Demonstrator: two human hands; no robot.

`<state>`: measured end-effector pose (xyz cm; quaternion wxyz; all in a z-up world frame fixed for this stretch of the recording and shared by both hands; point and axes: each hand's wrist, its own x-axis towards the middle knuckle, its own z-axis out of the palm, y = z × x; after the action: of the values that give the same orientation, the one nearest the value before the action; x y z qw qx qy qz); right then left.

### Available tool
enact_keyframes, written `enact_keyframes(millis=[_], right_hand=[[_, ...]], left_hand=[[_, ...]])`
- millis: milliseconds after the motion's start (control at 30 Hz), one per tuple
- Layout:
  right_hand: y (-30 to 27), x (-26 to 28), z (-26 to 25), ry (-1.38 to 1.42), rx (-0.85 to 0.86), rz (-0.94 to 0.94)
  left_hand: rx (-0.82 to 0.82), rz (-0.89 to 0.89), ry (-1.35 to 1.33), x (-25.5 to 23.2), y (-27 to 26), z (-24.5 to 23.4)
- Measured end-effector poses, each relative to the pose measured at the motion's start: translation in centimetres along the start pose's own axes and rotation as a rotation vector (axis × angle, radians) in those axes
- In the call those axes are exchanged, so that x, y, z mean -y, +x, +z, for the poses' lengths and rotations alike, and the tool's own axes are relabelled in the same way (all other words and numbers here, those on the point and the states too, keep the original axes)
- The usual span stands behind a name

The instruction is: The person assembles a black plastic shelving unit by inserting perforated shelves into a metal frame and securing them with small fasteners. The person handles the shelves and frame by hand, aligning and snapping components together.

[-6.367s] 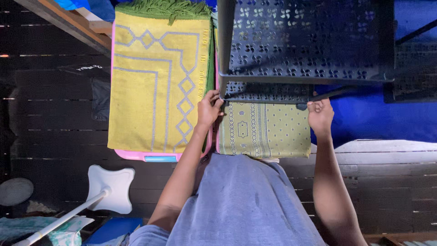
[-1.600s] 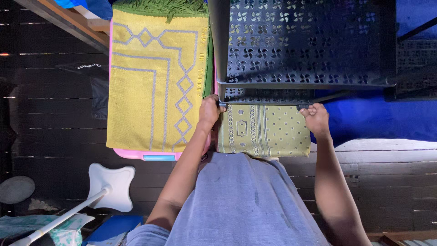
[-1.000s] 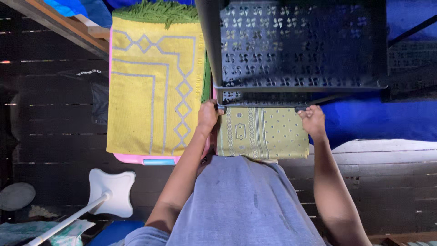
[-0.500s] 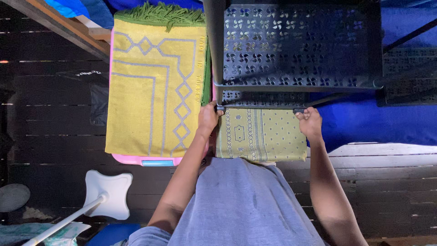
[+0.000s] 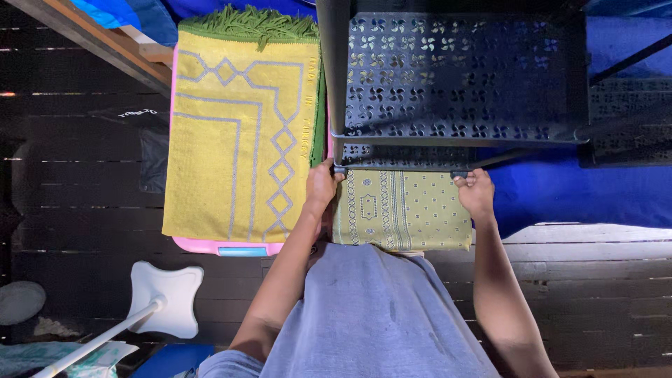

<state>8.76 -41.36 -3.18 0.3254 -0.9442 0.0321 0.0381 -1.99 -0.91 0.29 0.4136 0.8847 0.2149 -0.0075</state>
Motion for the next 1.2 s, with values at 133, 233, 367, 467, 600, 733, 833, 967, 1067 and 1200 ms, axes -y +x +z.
enact_keyframes(millis=[133, 233, 367, 467, 600, 733, 833, 967, 1067, 1200], right_hand=[[0.1, -0.1, 0.1, 0.084, 0.005, 0.001], [0.0, 0.1, 0.5, 0.099, -0.027, 0.001], [-0.9, 0.4, 1.3, 0.093, -0.063, 0.010], [-1.3, 0.8, 2.0, 0.101, -0.122, -0.028], [-2.0, 0.7, 2.6, -0.053, -0.160, -0.039], [-1.7, 0.6, 2.7, -0.046, -0.177, -0.041], [-1.5, 0.4, 2.5, -0.062, -0.136, -0.015], [-2.1, 0.0, 2.4, -0.023, -0.138, -0.067], [-1.4, 0.5, 1.8, -0.033, -0.147, -0.126], [-1.4, 0.4, 1.7, -0.028, -0.092, -0.090]], left_hand=[[-0.012, 0.000, -0.017, -0.4, 0.0, 0.0], [-0.007, -0.022, -0.016, -0.2, -0.2, 0.2], [-0.083, 0.086, -0.018, 0.4, -0.5, 0.6], [-0.046, 0.047, -0.025, 0.7, -0.1, 0.7], [-0.029, 0.045, -0.013, 0.9, -0.1, 0.8], [-0.021, -0.030, -0.031, 0.5, -0.1, 0.6], [-0.009, -0.043, -0.025, 0.2, -0.2, 0.7], [-0.006, -0.033, 0.041, 0.2, -0.9, 0.9], [0.016, -0.040, 0.025, -0.5, -0.7, 0.7], [0.084, -0.113, 0.077, -0.5, -0.3, 0.7]])
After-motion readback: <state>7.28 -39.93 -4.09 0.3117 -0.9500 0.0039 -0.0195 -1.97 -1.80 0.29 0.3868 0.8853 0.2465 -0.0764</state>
